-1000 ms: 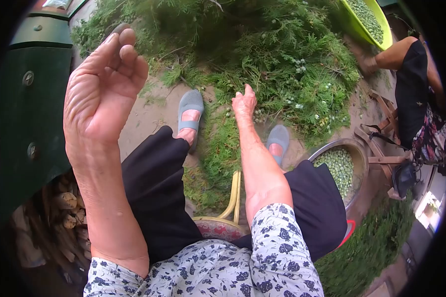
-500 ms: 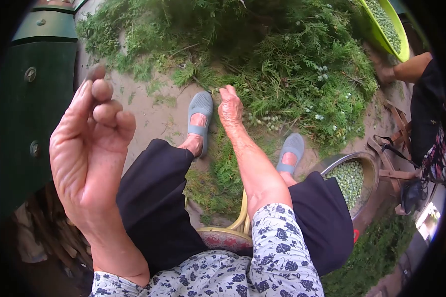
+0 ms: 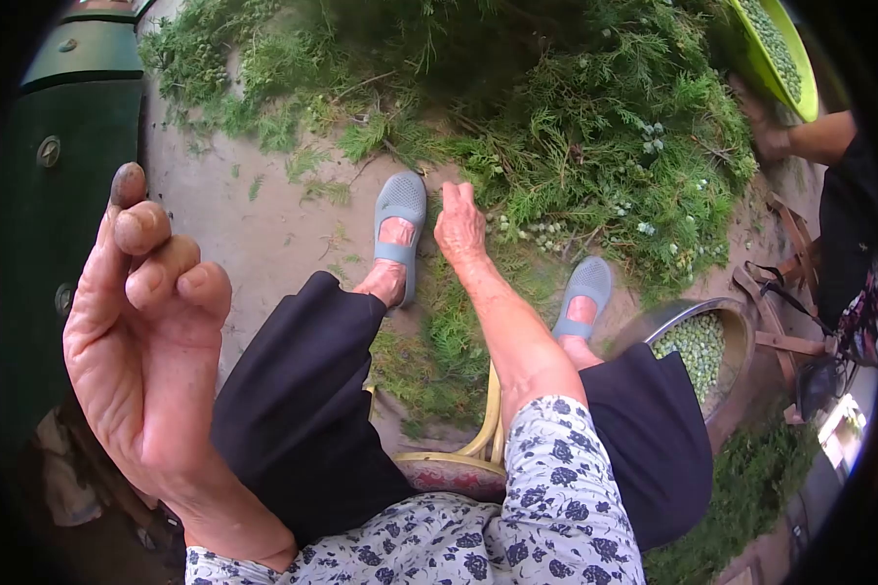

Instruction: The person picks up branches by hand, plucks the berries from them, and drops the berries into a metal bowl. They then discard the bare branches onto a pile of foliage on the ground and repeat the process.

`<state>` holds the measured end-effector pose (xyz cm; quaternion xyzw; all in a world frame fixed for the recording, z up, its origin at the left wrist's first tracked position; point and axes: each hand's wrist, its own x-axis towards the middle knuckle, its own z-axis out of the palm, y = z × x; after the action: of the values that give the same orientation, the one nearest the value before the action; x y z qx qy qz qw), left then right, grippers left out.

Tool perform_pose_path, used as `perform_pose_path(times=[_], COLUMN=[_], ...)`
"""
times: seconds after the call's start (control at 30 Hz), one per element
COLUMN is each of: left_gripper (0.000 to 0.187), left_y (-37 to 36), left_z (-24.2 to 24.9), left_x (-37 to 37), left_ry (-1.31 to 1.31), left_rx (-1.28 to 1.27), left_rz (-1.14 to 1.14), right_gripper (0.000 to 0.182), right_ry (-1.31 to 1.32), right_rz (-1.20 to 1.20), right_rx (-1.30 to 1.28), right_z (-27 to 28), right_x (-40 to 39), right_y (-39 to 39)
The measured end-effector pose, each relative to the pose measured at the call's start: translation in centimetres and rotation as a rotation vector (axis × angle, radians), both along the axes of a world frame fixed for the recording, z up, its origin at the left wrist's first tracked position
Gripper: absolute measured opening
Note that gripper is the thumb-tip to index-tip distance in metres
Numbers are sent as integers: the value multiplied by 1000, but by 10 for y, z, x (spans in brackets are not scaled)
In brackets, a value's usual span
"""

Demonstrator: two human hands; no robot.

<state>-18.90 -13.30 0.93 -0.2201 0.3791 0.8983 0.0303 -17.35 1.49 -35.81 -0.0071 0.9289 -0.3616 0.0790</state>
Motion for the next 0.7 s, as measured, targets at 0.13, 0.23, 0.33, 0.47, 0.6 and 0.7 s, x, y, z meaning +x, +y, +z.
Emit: perform_pose_path(times=[0.13, 0.23, 0.33, 0.47, 0.6, 0.7], left_gripper=[32, 33, 33, 35, 35, 36], left_y=[10, 21, 6, -9, 7, -2], left_z=[-13, -9, -18, -4, -13, -7], left_x=[6, 6, 9, -1, 5, 0], left_ry=[108, 121, 165, 43, 208, 50], left_rx=[229, 74, 206, 42, 226, 45], left_rz=[109, 145, 56, -95, 5, -109], right_gripper=[17, 20, 25, 21, 21, 16], right_ry=[73, 59, 59, -270, -197, 187], right_rz=[-102, -164, -649, -954, -904, -551], right_rx=[-185, -173, -194, -466, -348, -100], right_z=[5, 13, -6, 16, 22, 22], right_x=[51, 77, 87, 97, 97, 88], right_y=[14, 24, 45, 64, 65, 44])
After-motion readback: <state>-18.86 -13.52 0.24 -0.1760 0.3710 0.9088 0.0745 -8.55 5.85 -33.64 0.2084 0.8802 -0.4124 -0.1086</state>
